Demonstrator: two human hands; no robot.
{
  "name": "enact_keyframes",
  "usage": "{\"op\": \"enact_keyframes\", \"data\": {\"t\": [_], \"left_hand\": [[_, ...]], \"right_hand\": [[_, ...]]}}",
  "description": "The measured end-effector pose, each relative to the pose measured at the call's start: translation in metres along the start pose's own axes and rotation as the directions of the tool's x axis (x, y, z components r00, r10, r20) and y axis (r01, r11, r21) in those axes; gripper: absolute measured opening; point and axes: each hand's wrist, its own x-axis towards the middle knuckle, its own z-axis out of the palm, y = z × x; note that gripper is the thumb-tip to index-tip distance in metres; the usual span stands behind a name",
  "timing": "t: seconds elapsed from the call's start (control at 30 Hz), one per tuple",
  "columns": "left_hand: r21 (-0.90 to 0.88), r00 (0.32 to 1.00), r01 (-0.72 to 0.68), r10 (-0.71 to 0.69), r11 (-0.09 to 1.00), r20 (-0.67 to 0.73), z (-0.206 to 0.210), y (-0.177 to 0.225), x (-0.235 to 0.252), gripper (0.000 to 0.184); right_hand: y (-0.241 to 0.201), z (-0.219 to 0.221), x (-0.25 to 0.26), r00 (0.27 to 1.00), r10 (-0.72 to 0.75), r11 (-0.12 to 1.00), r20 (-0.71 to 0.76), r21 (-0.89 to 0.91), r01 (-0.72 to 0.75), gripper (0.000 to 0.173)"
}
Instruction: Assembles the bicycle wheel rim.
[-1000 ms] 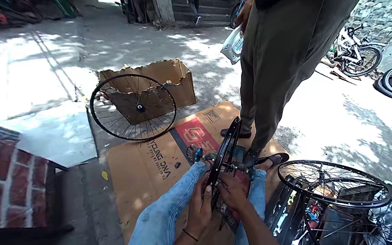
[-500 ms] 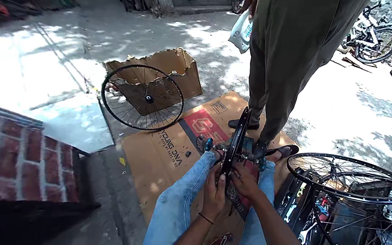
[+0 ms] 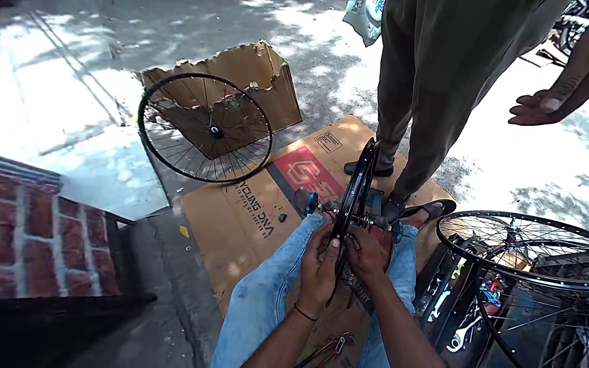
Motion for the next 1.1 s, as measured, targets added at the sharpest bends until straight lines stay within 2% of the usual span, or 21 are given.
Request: {"op": "enact_keyframes", "data": {"t": [0.17, 0.27, 0.33, 0.4, 0.43, 0.6, 0.77, 0.93, 1.1], "left_hand": [[-0.018, 0.999, -0.004, 0.004, 1.0, -0.035, 0.005, 0.013, 0.011, 0.027], [0.03, 0.999, 0.007, -0.006, 1.0, -0.033, 0.007, 0.022, 0.019, 0.023], [0.091, 0.999, 0.012, -0.008, 0.996, -0.041, 0.009, 0.025, 0.022, 0.022], [0.11, 0.999, 0.01, -0.006, 0.994, -0.044, 0.011, 0.025, 0.024, 0.021], [0.103, 0.999, 0.011, -0.007, 0.995, -0.043, 0.012, 0.025, 0.025, 0.022], [0.098, 0.998, 0.004, 0.001, 0.995, -0.056, 0.012, 0.024, 0.024, 0.022], [0.114, 0.998, 0.016, -0.01, 0.993, -0.057, 0.011, 0.027, 0.026, 0.021], [0.097, 0.997, 0.028, -0.021, 0.995, -0.072, 0.011, 0.024, 0.026, 0.029], [0.08, 0.996, -0.002, 0.009, 0.997, -0.085, 0.008, 0.017, 0.021, 0.032]], "right_hand": [[0.0, 0.005, 0.0, 0.987, 0.019, 0.998, -0.158, 0.067, -0.008, 0.021], [0.0, 0.0, -0.006, 0.959, 0.025, 0.999, -0.281, 0.041, -0.014, 0.02], [0.002, -0.003, -0.009, 0.94, 0.068, 0.996, -0.334, 0.083, -0.043, 0.028], [0.005, -0.007, -0.009, 0.933, 0.106, 0.992, -0.344, 0.106, -0.074, 0.045], [0.006, -0.01, -0.006, 0.934, 0.108, 0.993, -0.341, 0.09, -0.082, 0.048], [0.002, -0.014, 0.008, 0.941, 0.068, 0.998, -0.331, 0.022, -0.065, 0.043], [-0.005, -0.006, 0.012, 0.958, 0.108, 0.991, -0.266, 0.101, -0.084, 0.038], [-0.002, 0.002, 0.015, 0.99, 0.135, 0.97, -0.037, 0.21, -0.125, 0.037], [0.012, -0.002, 0.018, 0.974, 0.13, 0.911, 0.183, 0.367, -0.191, 0.042]]}}
